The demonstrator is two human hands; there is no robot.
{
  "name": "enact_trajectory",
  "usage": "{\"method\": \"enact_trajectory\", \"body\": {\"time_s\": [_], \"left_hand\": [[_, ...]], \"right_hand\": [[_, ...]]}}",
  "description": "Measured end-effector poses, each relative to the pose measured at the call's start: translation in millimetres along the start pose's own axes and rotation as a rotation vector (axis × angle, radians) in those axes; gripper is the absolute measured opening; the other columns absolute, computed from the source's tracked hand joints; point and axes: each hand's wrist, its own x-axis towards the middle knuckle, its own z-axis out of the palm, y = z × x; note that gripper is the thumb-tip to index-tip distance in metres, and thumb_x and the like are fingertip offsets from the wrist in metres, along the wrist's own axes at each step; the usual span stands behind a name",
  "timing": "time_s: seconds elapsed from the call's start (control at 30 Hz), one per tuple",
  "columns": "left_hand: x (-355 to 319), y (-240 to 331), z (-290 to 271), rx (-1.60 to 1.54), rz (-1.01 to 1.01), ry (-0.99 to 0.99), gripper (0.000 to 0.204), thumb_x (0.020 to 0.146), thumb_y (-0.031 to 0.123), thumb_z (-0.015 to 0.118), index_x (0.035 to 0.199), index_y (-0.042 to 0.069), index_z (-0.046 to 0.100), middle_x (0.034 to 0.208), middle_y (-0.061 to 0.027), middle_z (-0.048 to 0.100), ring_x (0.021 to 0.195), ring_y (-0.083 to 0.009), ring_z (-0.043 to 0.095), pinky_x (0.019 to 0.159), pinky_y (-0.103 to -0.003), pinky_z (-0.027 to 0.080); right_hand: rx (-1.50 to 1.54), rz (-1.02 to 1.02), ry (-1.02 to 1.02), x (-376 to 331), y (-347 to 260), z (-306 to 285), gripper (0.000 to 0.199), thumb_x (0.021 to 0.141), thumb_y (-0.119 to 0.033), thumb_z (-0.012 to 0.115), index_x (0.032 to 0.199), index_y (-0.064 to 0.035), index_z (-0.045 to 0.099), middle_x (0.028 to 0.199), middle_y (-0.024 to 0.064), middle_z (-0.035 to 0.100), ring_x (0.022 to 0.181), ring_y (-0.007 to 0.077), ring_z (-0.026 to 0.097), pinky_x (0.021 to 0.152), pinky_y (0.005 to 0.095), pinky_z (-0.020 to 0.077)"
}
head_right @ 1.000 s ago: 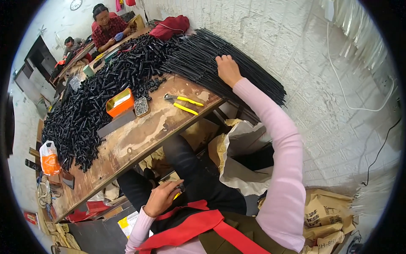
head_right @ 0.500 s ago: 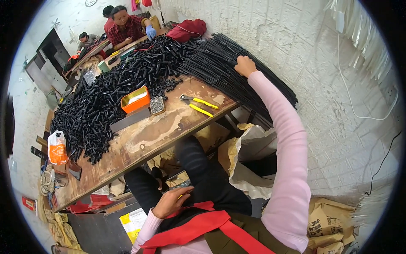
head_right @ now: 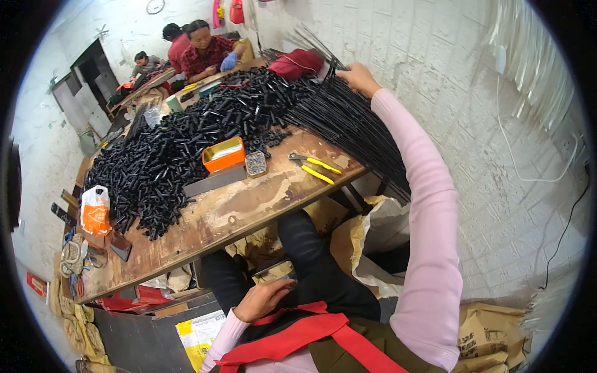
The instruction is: Assembling bundles of black wires into plastic base components using pliers.
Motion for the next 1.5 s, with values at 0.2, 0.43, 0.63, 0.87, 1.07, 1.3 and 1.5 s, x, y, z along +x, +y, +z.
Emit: {"method": "enact_trajectory", "body": {"time_s": [0.2, 0.43, 0.63, 0.87, 1.07, 1.3, 1.5], "left_hand": [[17, 25, -57, -0.067, 0.126, -0.017, 0.027, 0.093, 0.011, 0.06, 0.119, 0.004, 0.063, 0.106, -0.0171, 0.068, 0.094, -0.0346, 0.067, 0.081, -0.036, 0.053], [70, 61, -158, -0.798, 0.0, 0.605, 0.04, 0.105, 0.034, 0.041, 0.124, 0.002, 0.053, 0.1, -0.0085, 0.067, 0.094, -0.0179, 0.064, 0.087, -0.033, 0.051], [10, 100, -153, -1.151, -0.062, 0.418, 0.037, 0.105, 0.04, 0.039, 0.116, 0.006, 0.05, 0.067, 0.0001, 0.045, 0.05, -0.0098, 0.04, 0.049, -0.025, 0.037], [7, 61, -163, -1.047, 0.033, 0.706, 0.034, 0.106, 0.032, 0.037, 0.111, 0.004, 0.056, 0.066, 0.003, 0.048, 0.046, -0.0047, 0.035, 0.042, -0.02, 0.026], [-4, 49, -198, -0.966, 0.052, 0.96, 0.034, 0.106, 0.028, 0.036, 0.119, -0.001, 0.048, 0.112, -0.0227, 0.063, 0.098, -0.0292, 0.068, 0.083, -0.037, 0.059], [-5, 58, -206, -1.007, 0.148, 1.012, 0.031, 0.106, 0.02, 0.032, 0.128, -0.001, 0.038, 0.122, -0.0263, 0.057, 0.11, -0.0355, 0.063, 0.093, -0.045, 0.055], [-33, 55, -236, -1.042, 0.239, 1.045, 0.024, 0.106, 0.016, 0.029, 0.118, -0.002, 0.039, 0.119, -0.0298, 0.057, 0.11, -0.0395, 0.062, 0.095, -0.05, 0.054]], "right_hand": [[0.786, 0.077, -0.445, -31, -96, 53, 0.026, 0.094, -0.03, 0.063, 0.09, -0.0066, 0.053, 0.063, -0.0033, 0.043, 0.043, 0.0045, 0.029, 0.039, 0.0215, 0.0213], [1.22, -0.047, -0.524, -187, -211, 166, 0.018, 0.1, -0.023, 0.049, 0.101, -0.0053, 0.052, 0.073, -0.0003, 0.047, 0.055, 0.0079, 0.041, 0.049, 0.0255, 0.0354], [0.917, -0.322, -0.767, -229, -237, 190, 0.022, 0.098, -0.02, 0.056, 0.11, -0.0019, 0.058, 0.097, 0.0073, 0.068, 0.078, 0.0107, 0.061, 0.068, 0.0227, 0.0483], [0.529, -0.436, -0.651, -219, -248, 215, 0.019, 0.093, -0.019, 0.062, 0.097, 0.0002, 0.061, 0.071, 0.0029, 0.063, 0.055, 0.0076, 0.059, 0.045, 0.0212, 0.0428], [0.628, -0.327, -0.635, -205, -244, 203, 0.02, 0.095, -0.02, 0.061, 0.093, -0.0025, 0.052, 0.073, 0.0037, 0.059, 0.048, 0.0096, 0.056, 0.039, 0.0227, 0.0435], [0.601, -0.302, -0.68, -215, -244, 202, 0.021, 0.093, -0.019, 0.064, 0.091, -0.0011, 0.052, 0.074, 0.0033, 0.057, 0.049, 0.0097, 0.056, 0.04, 0.0232, 0.0438], [0.559, -0.253, -0.669, -197, -229, 198, 0.021, 0.094, -0.02, 0.062, 0.091, -0.0009, 0.053, 0.074, 0.0042, 0.056, 0.05, 0.0097, 0.057, 0.04, 0.0237, 0.0448]]}}
